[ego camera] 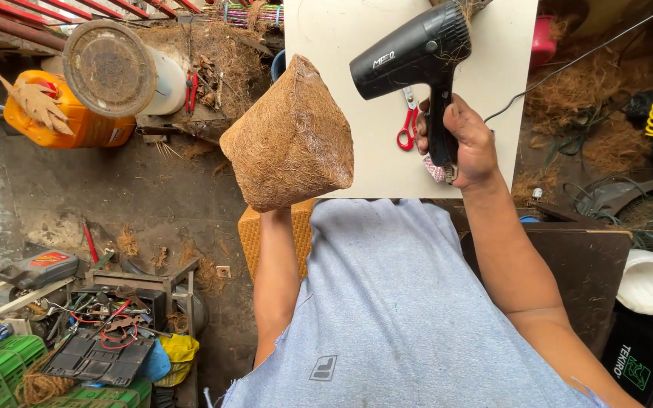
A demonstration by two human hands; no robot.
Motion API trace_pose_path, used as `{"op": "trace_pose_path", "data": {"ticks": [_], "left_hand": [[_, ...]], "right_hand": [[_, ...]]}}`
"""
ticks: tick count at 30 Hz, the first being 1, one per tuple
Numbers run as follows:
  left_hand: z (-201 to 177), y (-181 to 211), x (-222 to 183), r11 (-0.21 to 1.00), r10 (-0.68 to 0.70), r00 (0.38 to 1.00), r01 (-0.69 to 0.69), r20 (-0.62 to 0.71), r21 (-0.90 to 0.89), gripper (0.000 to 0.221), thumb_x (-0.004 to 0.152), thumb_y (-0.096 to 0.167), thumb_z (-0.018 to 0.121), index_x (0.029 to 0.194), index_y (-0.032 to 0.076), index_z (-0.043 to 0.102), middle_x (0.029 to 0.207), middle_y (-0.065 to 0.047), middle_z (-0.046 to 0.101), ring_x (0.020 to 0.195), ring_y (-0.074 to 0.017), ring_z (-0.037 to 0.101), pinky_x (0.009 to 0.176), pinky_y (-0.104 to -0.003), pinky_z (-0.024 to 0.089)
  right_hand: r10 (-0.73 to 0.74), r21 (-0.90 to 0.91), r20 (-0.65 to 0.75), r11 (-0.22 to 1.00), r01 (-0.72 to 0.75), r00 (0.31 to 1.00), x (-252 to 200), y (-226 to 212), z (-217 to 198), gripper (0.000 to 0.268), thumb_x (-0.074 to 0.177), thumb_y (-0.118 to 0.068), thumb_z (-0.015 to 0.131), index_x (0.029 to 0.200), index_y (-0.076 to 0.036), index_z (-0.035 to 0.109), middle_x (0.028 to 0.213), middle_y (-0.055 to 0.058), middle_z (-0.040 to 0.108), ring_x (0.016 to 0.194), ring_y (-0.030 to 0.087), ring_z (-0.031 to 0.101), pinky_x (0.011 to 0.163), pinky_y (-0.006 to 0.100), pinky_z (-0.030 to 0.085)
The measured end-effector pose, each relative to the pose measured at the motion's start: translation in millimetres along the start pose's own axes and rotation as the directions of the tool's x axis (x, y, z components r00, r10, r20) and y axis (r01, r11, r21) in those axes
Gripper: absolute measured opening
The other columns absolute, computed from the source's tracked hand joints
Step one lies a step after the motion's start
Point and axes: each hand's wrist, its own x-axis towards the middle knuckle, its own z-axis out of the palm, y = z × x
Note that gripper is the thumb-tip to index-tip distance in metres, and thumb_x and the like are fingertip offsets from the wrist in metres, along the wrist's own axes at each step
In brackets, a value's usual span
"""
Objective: Applying adhesive to a fiber cone using a spray gun and then drying it with a hair dryer.
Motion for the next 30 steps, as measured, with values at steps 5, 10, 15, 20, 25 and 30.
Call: {"op": "trace_pose_path", "data": {"ticks": [5,10,15,20,25,30], "left_hand": [[-21,-25,21,0.998,-0.063,0.998,0.063,0.0,0.001,0.052,0.08,-0.014,0.053,0.119,0.017,0.067,0.104,-0.02,0.075,0.087,-0.0398,0.076,0.071,-0.057,0.063],[-50,-49,32,0.993,-0.118,0.993,0.118,-0.014,-0.007,0.054,0.079,-0.014,0.053,0.12,0.019,0.067,0.105,-0.021,0.075,0.086,-0.0422,0.076,0.068,-0.06,0.063],[-61,-60,20,0.985,-0.172,0.985,0.171,-0.026,-0.029,0.056,0.079,-0.014,0.052,0.12,0.021,0.066,0.105,-0.021,0.076,0.085,-0.0446,0.077,0.066,-0.062,0.064],[-99,-89,27,0.983,-0.139,0.972,0.159,-0.191,0.094,0.045,0.08,-0.008,0.061,0.118,0.016,0.067,0.102,-0.017,0.077,0.083,-0.0357,0.077,0.07,-0.051,0.064],[-110,-73,2,0.875,0.137,0.886,0.102,-0.443,0.473,0.066,0.087,0.003,0.072,0.148,0.01,0.049,0.139,-0.027,0.06,0.127,-0.0382,0.062,0.103,-0.053,0.053],[-86,-40,-51,0.868,0.128,0.867,0.138,-0.482,0.478,0.063,0.099,0.066,0.06,0.144,0.021,0.055,0.121,-0.003,0.075,0.113,-0.0166,0.071,0.109,-0.047,0.043]], "right_hand": [[0.001,0.038,-0.021,0.999,-0.001,1.0,17,19,-8,0.038,0.103,-0.035,0.057,0.118,0.0,0.058,0.083,0.017,0.06,0.07,0.024,0.068,0.065,0.033,0.061],[0.0,0.031,-0.03,1.0,0.001,1.0,17,22,4,0.037,0.104,-0.035,0.055,0.118,-0.001,0.058,0.083,0.015,0.06,0.07,0.022,0.069,0.066,0.033,0.063],[-0.046,-0.084,-0.118,0.996,0.036,0.992,15,45,-16,0.033,0.106,-0.032,0.056,0.117,-0.001,0.06,0.084,0.015,0.063,0.079,0.023,0.073,0.08,0.033,0.063],[-0.013,-0.131,-0.207,0.991,-0.014,0.978,6,74,-53,0.031,0.106,-0.033,0.059,0.116,-0.004,0.061,0.084,0.013,0.065,0.079,0.02,0.073,0.08,0.03,0.063],[0.054,-0.168,-0.271,0.981,-0.102,0.961,-15,95,-85,0.029,0.107,-0.032,0.059,0.115,-0.004,0.062,0.082,0.013,0.065,0.077,0.02,0.073,0.079,0.03,0.064],[0.092,-0.154,-0.297,0.978,-0.143,0.951,-32,111,-102,0.03,0.108,-0.032,0.058,0.115,-0.003,0.062,0.082,0.013,0.065,0.076,0.02,0.074,0.078,0.032,0.066]]}}
